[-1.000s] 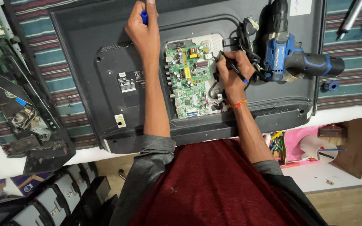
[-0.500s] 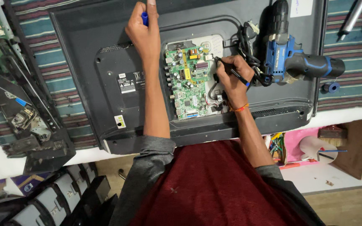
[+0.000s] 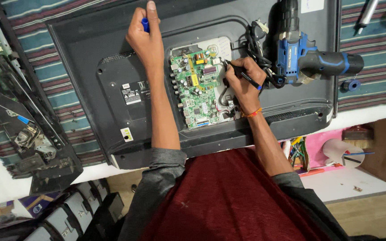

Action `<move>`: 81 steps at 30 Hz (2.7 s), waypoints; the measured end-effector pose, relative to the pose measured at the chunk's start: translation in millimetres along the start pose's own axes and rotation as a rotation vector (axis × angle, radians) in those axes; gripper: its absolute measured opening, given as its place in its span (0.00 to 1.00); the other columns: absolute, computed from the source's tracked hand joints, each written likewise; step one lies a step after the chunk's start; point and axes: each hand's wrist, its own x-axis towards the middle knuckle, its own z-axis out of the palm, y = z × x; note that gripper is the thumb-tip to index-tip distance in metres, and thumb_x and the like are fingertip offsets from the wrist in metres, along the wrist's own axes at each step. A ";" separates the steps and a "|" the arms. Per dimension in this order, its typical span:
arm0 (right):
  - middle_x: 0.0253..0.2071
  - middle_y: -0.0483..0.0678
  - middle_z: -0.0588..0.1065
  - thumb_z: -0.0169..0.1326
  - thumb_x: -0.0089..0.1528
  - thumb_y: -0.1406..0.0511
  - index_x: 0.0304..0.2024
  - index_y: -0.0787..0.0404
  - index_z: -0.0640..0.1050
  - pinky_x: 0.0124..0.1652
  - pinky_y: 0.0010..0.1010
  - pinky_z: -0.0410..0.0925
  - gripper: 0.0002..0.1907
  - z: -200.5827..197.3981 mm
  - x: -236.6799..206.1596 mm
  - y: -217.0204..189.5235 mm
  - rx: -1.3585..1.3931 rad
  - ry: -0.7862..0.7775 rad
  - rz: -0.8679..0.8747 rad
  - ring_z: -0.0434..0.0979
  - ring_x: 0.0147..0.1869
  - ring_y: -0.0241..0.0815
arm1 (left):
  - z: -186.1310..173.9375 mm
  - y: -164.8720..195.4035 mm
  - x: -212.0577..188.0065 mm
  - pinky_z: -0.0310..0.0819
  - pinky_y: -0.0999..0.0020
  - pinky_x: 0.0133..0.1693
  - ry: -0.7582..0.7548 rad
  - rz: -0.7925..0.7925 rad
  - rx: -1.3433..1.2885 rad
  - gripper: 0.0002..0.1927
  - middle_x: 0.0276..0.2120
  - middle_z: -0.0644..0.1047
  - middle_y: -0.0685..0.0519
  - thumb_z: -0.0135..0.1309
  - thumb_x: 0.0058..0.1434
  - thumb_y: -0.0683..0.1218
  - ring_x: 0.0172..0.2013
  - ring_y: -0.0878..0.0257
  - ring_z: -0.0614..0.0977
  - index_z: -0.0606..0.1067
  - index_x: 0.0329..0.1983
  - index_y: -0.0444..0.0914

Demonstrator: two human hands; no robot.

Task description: The person works on a television placed face-down on a workbench. They unscrew and remove the back cover panel, set it aside, then use a screwdriver to unscrew and work on the internal circuit board before repositioning the panel.

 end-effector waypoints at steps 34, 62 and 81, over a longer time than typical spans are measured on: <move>0.32 0.52 0.76 0.63 0.60 0.73 0.38 0.69 0.78 0.34 0.29 0.67 0.06 0.3 -0.9 -3.7 -0.040 0.048 -0.019 0.75 0.32 0.39 | -0.6 1.2 0.1 0.64 0.71 0.28 0.013 0.034 -0.012 0.24 0.19 0.71 0.58 0.53 0.73 0.54 0.24 0.73 0.67 0.69 0.25 0.34; 0.34 0.53 0.76 0.62 0.61 0.75 0.39 0.70 0.77 0.36 0.30 0.69 0.06 1.2 -0.4 -10.5 -0.049 0.064 -0.053 0.77 0.34 0.40 | -0.5 2.7 -0.3 0.64 0.69 0.28 0.019 -0.006 -0.010 0.24 0.19 0.70 0.57 0.54 0.72 0.54 0.24 0.72 0.66 0.69 0.25 0.34; 0.35 0.54 0.76 0.62 0.61 0.73 0.38 0.70 0.76 0.38 0.31 0.70 0.07 2.2 0.2 -7.1 -0.051 0.094 -0.102 0.77 0.36 0.43 | -1.0 2.8 -0.3 0.62 0.70 0.28 0.009 -0.024 -0.040 0.25 0.19 0.66 0.57 0.54 0.73 0.55 0.25 0.73 0.64 0.67 0.25 0.34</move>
